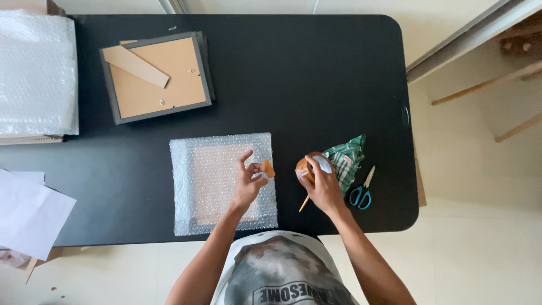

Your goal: The person wraps an item in bubble wrap and secures the edges with tape using scissors to cut the tape pieces.

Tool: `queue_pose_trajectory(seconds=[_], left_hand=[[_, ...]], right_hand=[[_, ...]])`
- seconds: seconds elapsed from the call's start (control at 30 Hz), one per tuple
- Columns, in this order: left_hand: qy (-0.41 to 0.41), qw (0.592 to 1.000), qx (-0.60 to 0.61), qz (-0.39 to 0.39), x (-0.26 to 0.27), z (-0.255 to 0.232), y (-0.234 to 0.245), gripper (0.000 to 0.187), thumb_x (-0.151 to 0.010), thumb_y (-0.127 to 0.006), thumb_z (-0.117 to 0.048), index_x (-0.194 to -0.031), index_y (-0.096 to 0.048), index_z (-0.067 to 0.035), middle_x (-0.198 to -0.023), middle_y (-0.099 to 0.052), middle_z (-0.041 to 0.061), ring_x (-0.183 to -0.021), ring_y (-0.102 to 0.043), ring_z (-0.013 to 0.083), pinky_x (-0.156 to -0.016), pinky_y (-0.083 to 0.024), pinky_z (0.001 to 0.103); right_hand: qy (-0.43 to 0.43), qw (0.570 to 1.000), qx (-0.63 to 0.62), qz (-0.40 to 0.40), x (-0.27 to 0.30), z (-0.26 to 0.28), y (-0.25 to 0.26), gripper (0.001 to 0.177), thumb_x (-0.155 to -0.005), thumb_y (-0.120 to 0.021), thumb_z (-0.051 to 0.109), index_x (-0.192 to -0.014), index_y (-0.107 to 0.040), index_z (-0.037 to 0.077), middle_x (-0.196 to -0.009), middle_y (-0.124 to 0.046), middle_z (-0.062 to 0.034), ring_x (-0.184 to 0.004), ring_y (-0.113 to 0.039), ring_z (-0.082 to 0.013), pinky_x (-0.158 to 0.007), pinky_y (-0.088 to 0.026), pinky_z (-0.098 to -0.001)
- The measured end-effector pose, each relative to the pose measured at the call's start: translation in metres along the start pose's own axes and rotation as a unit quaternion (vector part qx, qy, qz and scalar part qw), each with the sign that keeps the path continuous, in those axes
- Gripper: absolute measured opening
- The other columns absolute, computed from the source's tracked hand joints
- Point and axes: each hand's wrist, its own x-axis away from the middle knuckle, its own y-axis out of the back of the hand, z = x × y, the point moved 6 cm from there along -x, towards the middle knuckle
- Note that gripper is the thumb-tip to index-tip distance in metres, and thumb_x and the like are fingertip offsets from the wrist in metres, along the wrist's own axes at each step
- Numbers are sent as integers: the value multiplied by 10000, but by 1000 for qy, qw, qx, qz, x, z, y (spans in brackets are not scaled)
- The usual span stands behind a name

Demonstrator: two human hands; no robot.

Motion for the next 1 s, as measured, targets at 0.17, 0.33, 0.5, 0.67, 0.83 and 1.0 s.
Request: queue_pose_trajectory(seconds=[0.17,0.33,0.5,0.67,0.83,1.0], left_hand=[[-6,1000,24,-9,16,6,13,916,-613,-507,129,-1437,-191,-119,-909,-602,59,-1005,-567,231,-1032,-306,601],[-9,999,36,-37,37,17,39,928,-597,-455,145,-1438,-177,-133,-917,-625,67,-1009,-578,224,-1018,-341,549],[-16,998,36,-53,44,47,74,942,-609,-435,166,-1454,-157,-146,-931,-630,56,-1023,-572,209,-1011,-365,512],[-35,999,-5,-19,51,33,88,950,-612,-414,184,-1460,-145,-148,-893,-638,53,-1003,-582,214,-1020,-359,520],[-41,995,-81,29,68,10,104,940,-623,-397,190,-1461,-143,-150,-851,-647,26,-1020,-605,229,-1020,-362,540],[-61,991,-104,61,77,7,126,912,-628,-385,197,-1453,-183,-134,-840,-663,5,-1045,-613,244,-1012,-362,554]], right_hand=[[61,973,220,-42,-41,-55,-68,496,-892,-557,249,-1362,-426,159,-879,-694,-91,-836,-682,-267,-844,-497,-448],[65,964,250,-55,-45,-52,-85,507,-860,-624,229,-1332,-454,154,-906,-671,-67,-872,-668,-257,-869,-485,-426],[-61,966,-249,-24,-5,-9,-109,400,-822,-718,352,-1148,-610,149,-956,-714,-17,-919,-681,-207,-836,-541,-371],[-143,838,-513,118,27,56,-156,315,-838,-720,213,-1117,-645,87,-954,-711,-51,-869,-684,-156,-773,-561,-311],[-189,804,-547,135,43,82,-185,225,-842,-724,182,-1021,-653,65,-889,-704,-50,-845,-691,-146,-773,-566,-301],[-251,778,-568,99,52,89,-204,190,-866,-697,206,-985,-628,74,-834,-691,-48,-785,-684,-135,-724,-571,-273]])
